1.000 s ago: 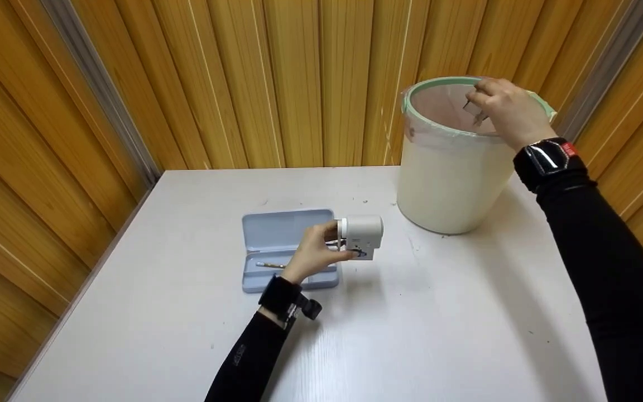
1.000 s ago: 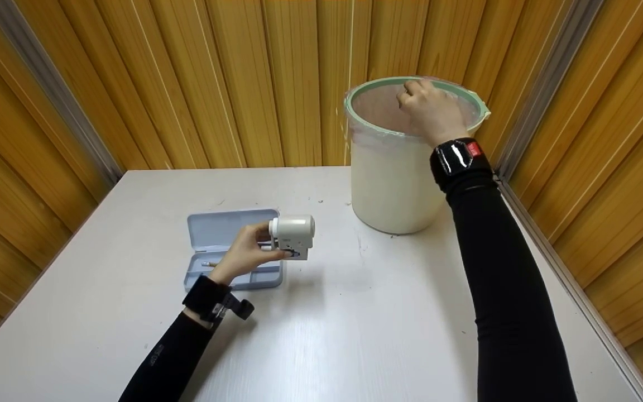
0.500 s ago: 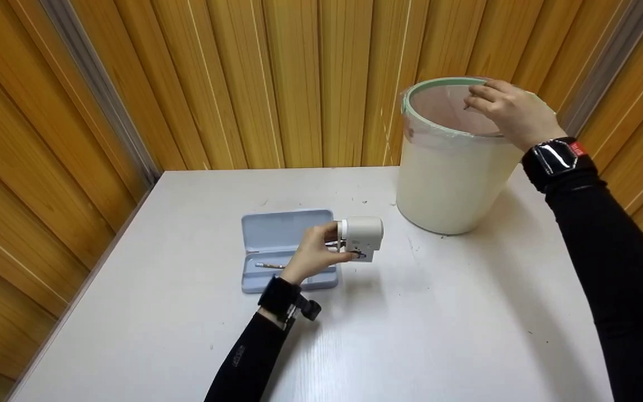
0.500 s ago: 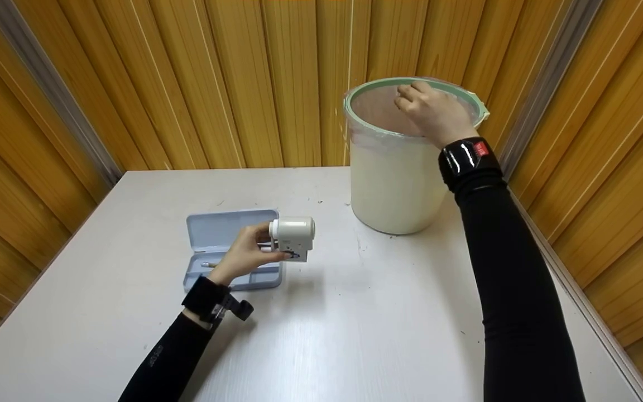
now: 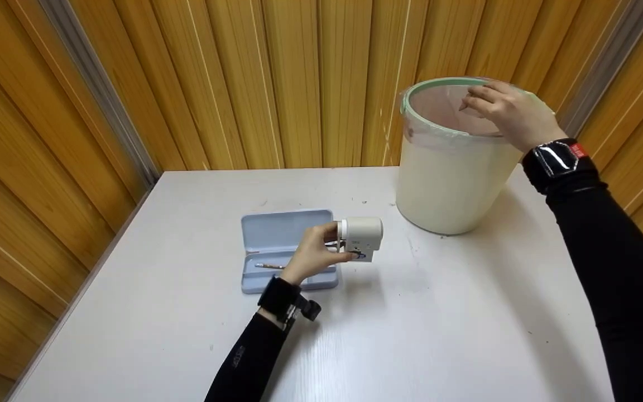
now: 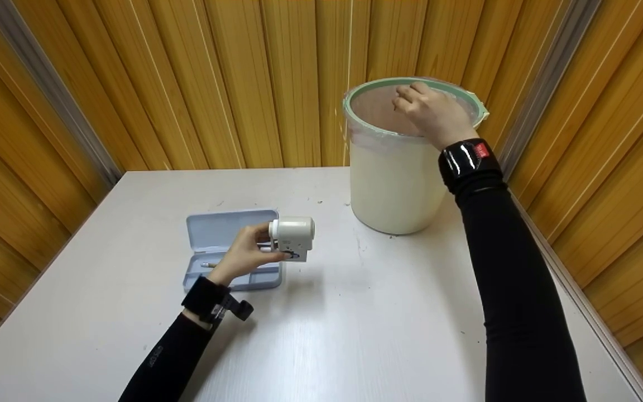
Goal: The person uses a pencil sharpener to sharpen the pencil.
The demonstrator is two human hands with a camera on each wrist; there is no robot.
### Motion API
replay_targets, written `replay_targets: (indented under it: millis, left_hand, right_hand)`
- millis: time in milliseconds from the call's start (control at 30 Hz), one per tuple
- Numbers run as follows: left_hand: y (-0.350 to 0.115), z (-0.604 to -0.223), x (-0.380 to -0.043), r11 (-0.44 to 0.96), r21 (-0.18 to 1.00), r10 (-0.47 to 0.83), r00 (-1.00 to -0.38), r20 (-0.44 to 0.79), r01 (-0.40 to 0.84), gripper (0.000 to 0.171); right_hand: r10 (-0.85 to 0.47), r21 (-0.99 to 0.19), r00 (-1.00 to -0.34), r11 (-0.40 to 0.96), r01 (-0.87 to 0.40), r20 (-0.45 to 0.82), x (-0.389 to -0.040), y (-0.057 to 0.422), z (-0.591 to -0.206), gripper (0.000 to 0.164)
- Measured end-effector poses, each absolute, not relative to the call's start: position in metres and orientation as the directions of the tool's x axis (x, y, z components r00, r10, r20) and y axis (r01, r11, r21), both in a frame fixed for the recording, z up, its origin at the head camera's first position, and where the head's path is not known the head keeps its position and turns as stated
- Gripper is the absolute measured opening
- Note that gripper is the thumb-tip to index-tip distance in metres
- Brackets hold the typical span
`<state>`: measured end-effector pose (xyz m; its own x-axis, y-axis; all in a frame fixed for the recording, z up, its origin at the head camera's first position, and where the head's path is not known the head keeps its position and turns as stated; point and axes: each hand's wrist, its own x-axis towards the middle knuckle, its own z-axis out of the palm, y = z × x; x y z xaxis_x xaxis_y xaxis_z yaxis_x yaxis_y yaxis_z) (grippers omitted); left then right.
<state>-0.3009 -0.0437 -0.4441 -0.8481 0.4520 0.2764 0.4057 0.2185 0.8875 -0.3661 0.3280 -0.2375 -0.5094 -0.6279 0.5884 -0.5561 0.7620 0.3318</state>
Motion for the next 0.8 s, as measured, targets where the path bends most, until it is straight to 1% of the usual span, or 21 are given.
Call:
replay_targets:
  millis: [67, 167, 267, 333, 433, 533, 667, 800]
  left_hand:
    - [-0.044, -0.444, -0.301, 0.222, 0.886, 0.450, -0.849, 0.277, 0.407, 0.055]
    - [-0.043, -0.444, -0.301, 0.226, 0.885, 0.447, -0.851, 0.276, 0.406, 0.055]
    - [-0.042, -0.443, -0.301, 0.225, 0.885, 0.446, -0.851, 0.278, 0.407, 0.055]
    - [-0.042, -0.443, -0.301, 0.225, 0.886, 0.444, -0.852, 0.278, 0.406, 0.054]
    - [-0.042, -0.443, -0.300, 0.221, 0.884, 0.442, -0.850, 0.286, 0.412, 0.054]
    - [-0.042, -0.443, -0.300, 0.210, 0.885, 0.436, -0.850, 0.295, 0.415, 0.052]
    - [-0.042, -0.443, -0.301, 0.201, 0.887, 0.427, -0.852, 0.302, 0.415, 0.052]
    - [-0.042, -0.443, -0.301, 0.208, 0.884, 0.426, -0.852, 0.303, 0.418, 0.051]
  right_hand:
    - [-0.568, 0.258, -0.561, 0.803, -0.537, 0.602, -0.365, 0.327, -0.238, 0.040]
    - [-0.438, 0.124, -0.661, 0.876, -0.467, 0.610, -0.363, 0.325, -0.238, 0.040]
    - [-0.250, -0.064, -0.775, 0.935, -0.350, 0.581, -0.361, 0.323, -0.235, 0.046]
    - [-0.122, -0.194, -0.828, 0.944, -0.268, 0.547, -0.360, 0.323, -0.233, 0.049]
    - [0.022, -0.366, -0.864, 0.911, -0.190, 0.503, -0.357, 0.323, -0.233, 0.053]
    - [0.097, -0.496, -0.880, 0.852, -0.168, 0.465, -0.355, 0.321, -0.232, 0.060]
    - [0.133, -0.621, -0.895, 0.762, -0.183, 0.426, -0.351, 0.315, -0.230, 0.065]
    - [0.124, -0.718, -0.902, 0.653, -0.239, 0.413, -0.344, 0.308, -0.231, 0.062]
